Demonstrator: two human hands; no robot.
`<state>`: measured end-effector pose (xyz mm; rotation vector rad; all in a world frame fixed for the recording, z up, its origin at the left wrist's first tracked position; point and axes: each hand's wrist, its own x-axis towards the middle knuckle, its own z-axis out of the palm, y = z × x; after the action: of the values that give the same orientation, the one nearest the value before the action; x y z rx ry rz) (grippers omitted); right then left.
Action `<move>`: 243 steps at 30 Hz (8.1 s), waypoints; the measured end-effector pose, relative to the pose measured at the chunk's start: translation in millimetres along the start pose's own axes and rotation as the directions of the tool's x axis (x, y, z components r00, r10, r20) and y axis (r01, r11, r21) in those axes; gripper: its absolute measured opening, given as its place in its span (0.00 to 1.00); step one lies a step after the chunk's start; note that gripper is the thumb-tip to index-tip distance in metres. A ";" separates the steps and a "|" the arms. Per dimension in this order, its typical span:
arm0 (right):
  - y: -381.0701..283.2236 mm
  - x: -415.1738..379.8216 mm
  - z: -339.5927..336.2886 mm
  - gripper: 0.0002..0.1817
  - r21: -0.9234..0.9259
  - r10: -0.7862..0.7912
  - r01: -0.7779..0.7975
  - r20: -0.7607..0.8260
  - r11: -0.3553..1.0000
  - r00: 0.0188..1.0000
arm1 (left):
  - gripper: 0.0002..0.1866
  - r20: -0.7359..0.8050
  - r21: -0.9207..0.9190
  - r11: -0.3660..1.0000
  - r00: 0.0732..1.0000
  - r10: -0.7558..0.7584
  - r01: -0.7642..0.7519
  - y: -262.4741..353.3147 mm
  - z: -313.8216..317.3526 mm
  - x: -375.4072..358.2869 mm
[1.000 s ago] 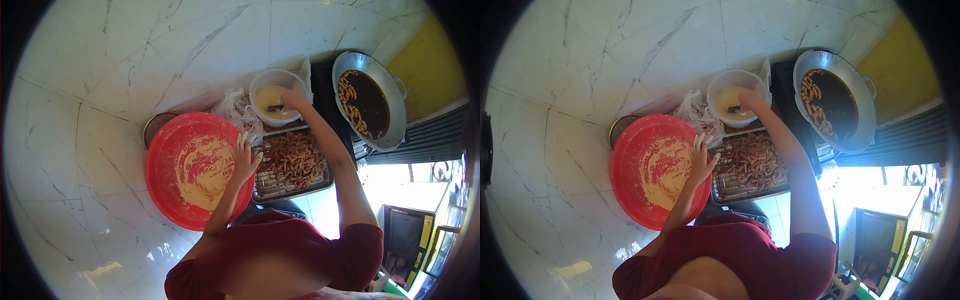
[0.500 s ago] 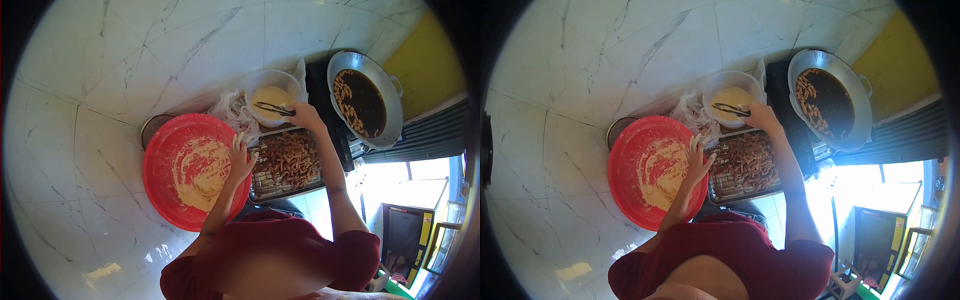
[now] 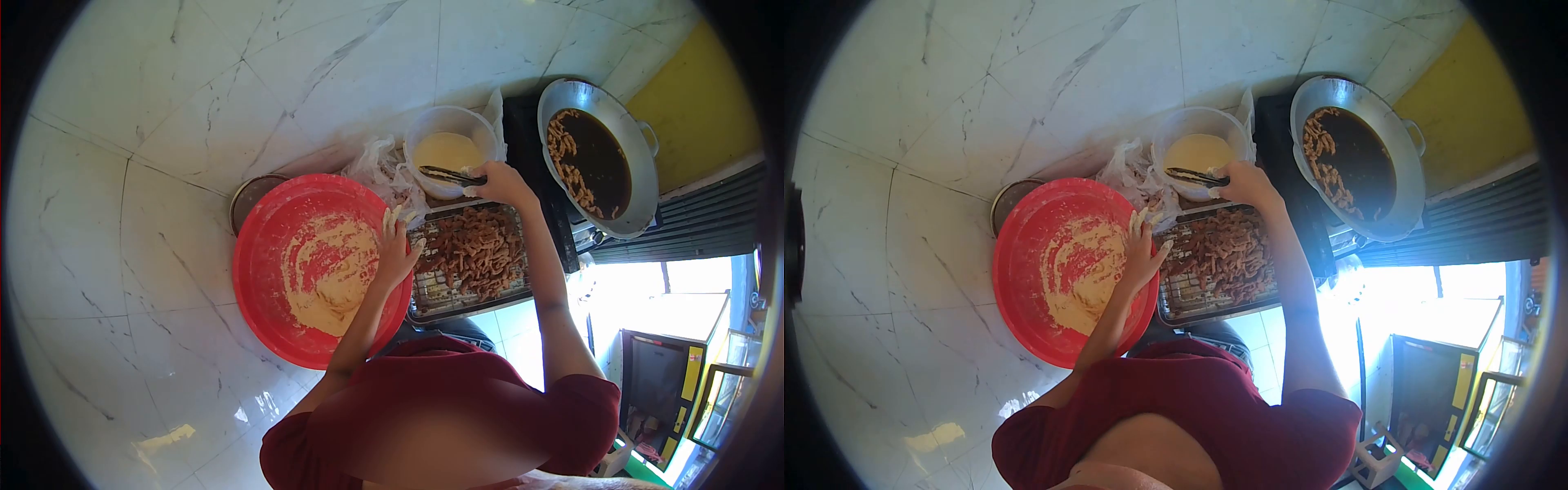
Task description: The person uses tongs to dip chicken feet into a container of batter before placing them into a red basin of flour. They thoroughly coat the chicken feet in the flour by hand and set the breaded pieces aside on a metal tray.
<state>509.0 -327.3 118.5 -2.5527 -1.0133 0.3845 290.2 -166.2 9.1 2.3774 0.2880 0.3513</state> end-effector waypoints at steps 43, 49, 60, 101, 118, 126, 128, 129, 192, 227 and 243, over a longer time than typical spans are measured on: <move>-89.6 -1.9 -18.8 0.23 -0.428 -0.201 0.200 0.043 0.881 0.979 | 0.27 0.046 -0.457 0.851 0.963 -0.266 0.257 -10.3 -70.3 -134.0; -59.8 24.9 48.6 0.20 -0.488 -0.181 0.201 0.087 0.849 0.980 | 0.47 0.313 -0.369 0.882 0.933 -0.181 0.295 10.6 -35.7 -105.9; -112.8 -2.8 60.7 0.17 -0.018 -0.451 0.497 -0.449 0.868 0.771 | 0.29 0.118 -0.549 0.746 0.919 -0.377 0.377 1.7 -64.9 -137.1; -268.2 -58.9 363.7 0.10 0.033 -0.510 0.517 0.231 0.855 0.829 | 0.11 -0.550 -0.322 0.912 0.733 -0.400 0.256 -125.8 -178.3 -242.8; -253.9 -45.6 386.5 0.11 -0.012 -0.580 0.600 0.239 0.800 0.779 | 0.13 -0.549 -0.273 0.912 0.729 -0.409 0.306 -133.0 -170.7 -244.8; -270.4 -60.3 407.5 0.12 0.042 -0.560 0.622 0.487 0.782 0.671 | 0.12 -0.575 -0.228 0.922 0.721 -0.387 0.313 -128.1 -173.9 -243.6; -249.4 -37.8 437.9 0.11 0.157 -0.546 0.583 0.599 0.797 0.585 | 0.12 -0.574 -0.242 0.922 0.722 -0.387 0.301 -130.5 -172.2 -242.9; -242.0 -29.1 431.6 0.11 0.117 -0.565 0.604 0.524 0.789 0.637 | 0.12 -0.570 -0.244 0.917 0.718 -0.399 0.315 -127.4 -173.4 -242.1; -205.7 -19.4 349.0 0.14 -0.018 -0.214 0.298 0.652 0.954 0.728 | 0.16 0.269 0.593 0.471 0.390 -0.880 0.653 -178.4 -89.8 -157.8; -210.9 -52.7 376.9 0.14 -0.065 -0.459 0.595 0.572 0.801 0.680 | 0.18 0.638 0.555 0.799 0.735 -0.231 -0.230 -205.2 -92.2 -187.3; -246.9 22.3 365.5 0.16 0.366 -0.474 0.328 0.449 0.871 0.758 | 0.10 -0.125 0.734 0.589 0.920 -0.372 0.338 -164.7 -217.1 -186.0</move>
<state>238.3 -59.7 -105.5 -1.9347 -1.5486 1.0554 26.6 31.7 20.6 3.0225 1.0586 -0.0448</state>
